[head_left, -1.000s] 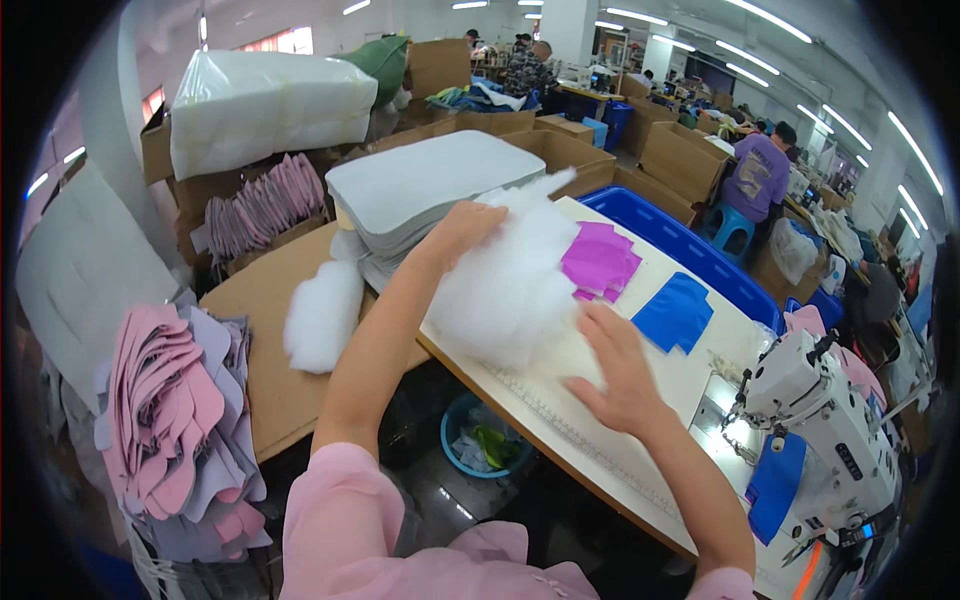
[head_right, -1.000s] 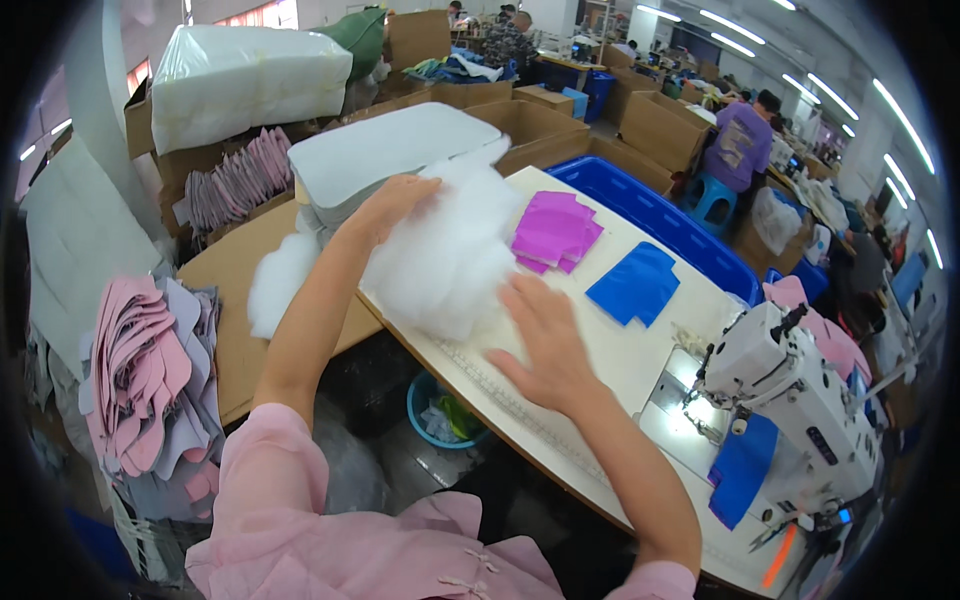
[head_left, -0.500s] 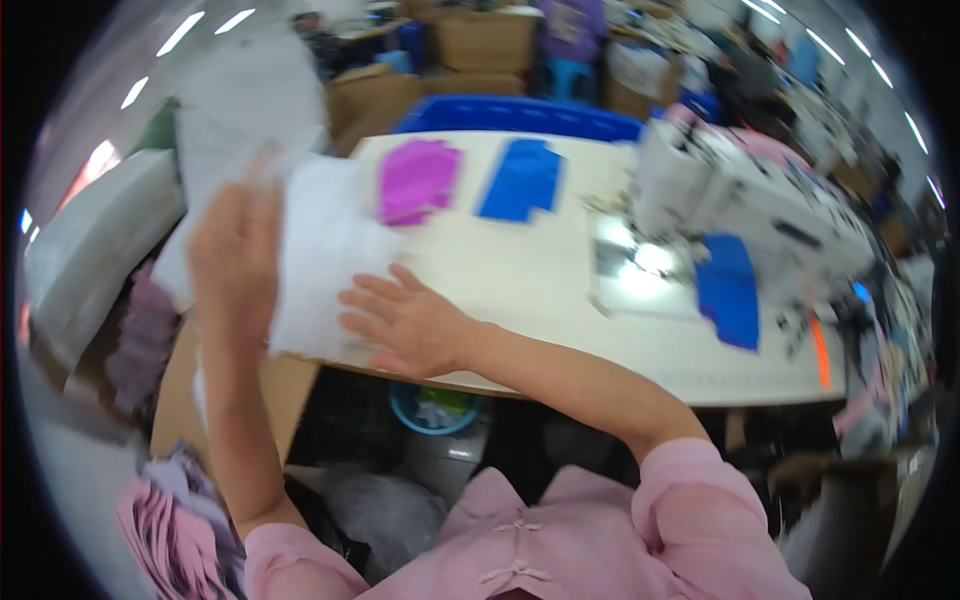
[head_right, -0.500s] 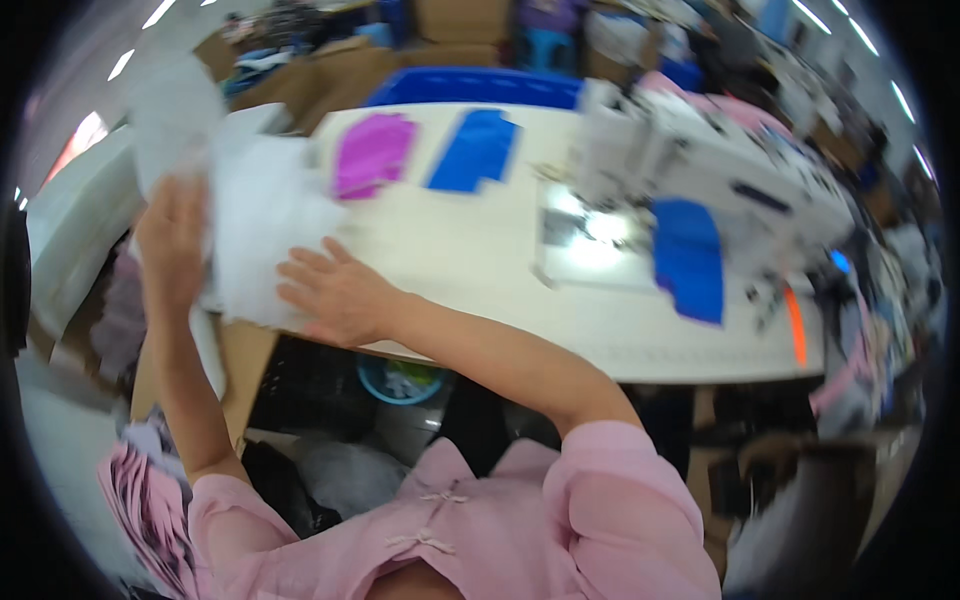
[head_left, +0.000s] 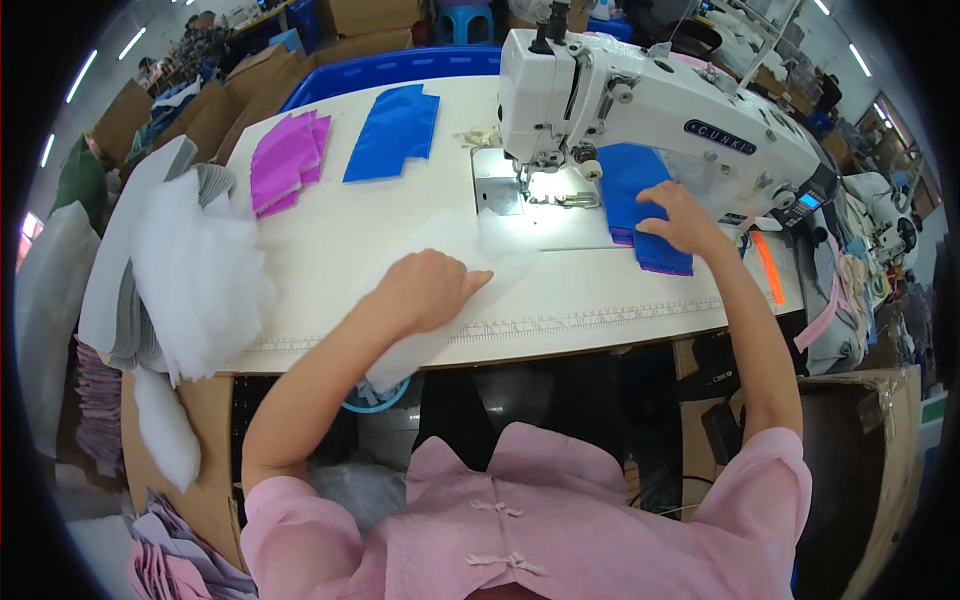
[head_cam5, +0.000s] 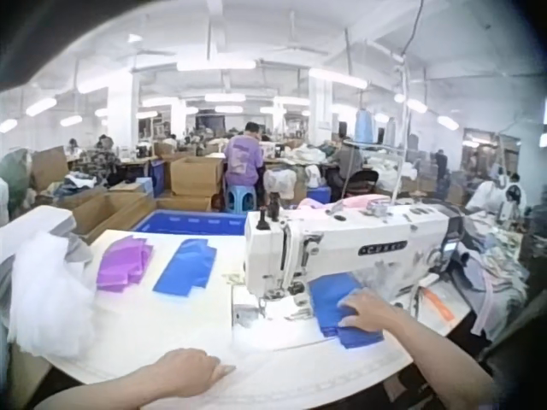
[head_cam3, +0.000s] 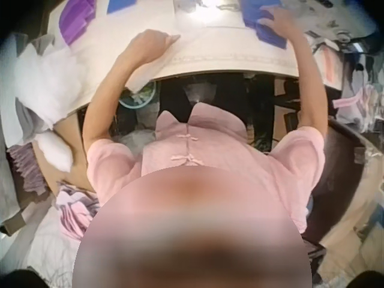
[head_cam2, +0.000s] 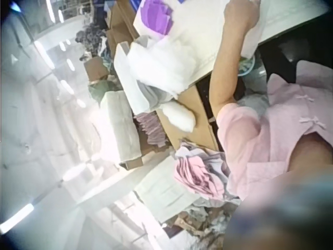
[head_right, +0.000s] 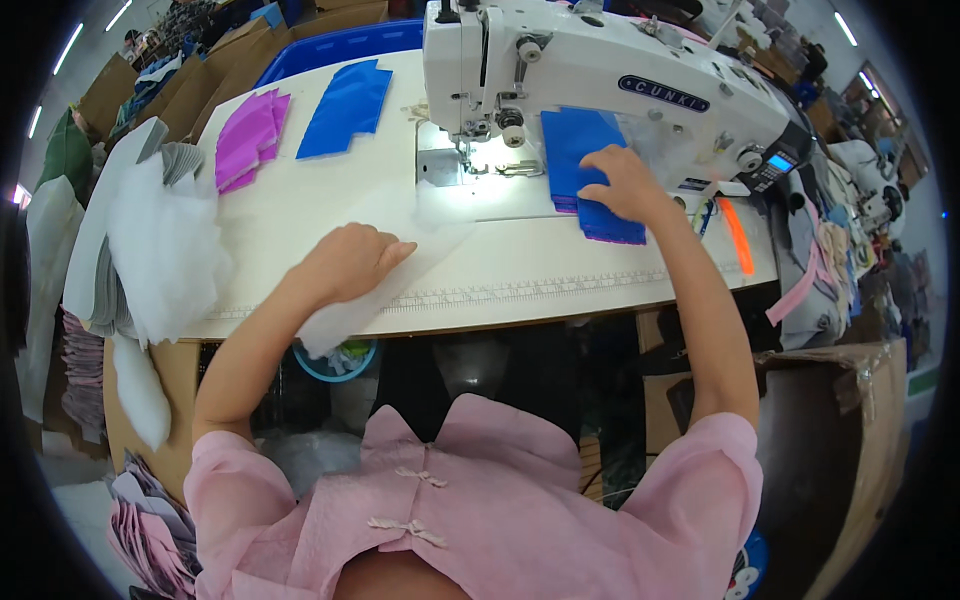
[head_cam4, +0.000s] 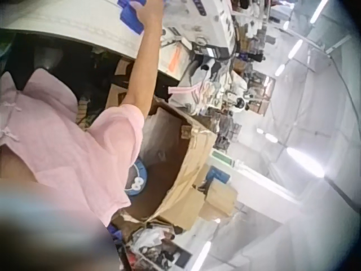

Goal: The person is sewing blue and pink fabric pieces together using a sewing machine in a workshop.

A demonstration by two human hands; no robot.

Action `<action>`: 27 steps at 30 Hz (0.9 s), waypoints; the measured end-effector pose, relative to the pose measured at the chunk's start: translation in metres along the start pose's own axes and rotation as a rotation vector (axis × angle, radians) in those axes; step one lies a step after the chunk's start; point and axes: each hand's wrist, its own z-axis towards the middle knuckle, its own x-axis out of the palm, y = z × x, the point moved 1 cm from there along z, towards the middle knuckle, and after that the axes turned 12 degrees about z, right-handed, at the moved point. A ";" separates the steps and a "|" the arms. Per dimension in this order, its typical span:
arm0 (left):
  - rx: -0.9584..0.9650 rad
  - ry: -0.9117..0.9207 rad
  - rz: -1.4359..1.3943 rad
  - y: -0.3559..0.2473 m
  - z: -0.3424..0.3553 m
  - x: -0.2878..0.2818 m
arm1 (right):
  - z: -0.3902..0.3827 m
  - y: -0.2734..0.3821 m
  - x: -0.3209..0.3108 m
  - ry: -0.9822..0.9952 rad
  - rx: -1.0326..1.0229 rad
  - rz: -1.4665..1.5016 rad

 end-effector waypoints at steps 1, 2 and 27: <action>-0.013 0.066 0.003 0.000 0.001 -0.009 | 0.000 -0.009 0.000 -0.033 0.045 -0.059; -0.015 0.072 0.000 0.005 0.004 -0.007 | 0.000 -0.019 -0.001 0.054 0.119 -0.056; 0.215 -0.537 0.150 0.004 0.021 0.044 | 0.021 -0.030 0.019 0.033 0.000 0.094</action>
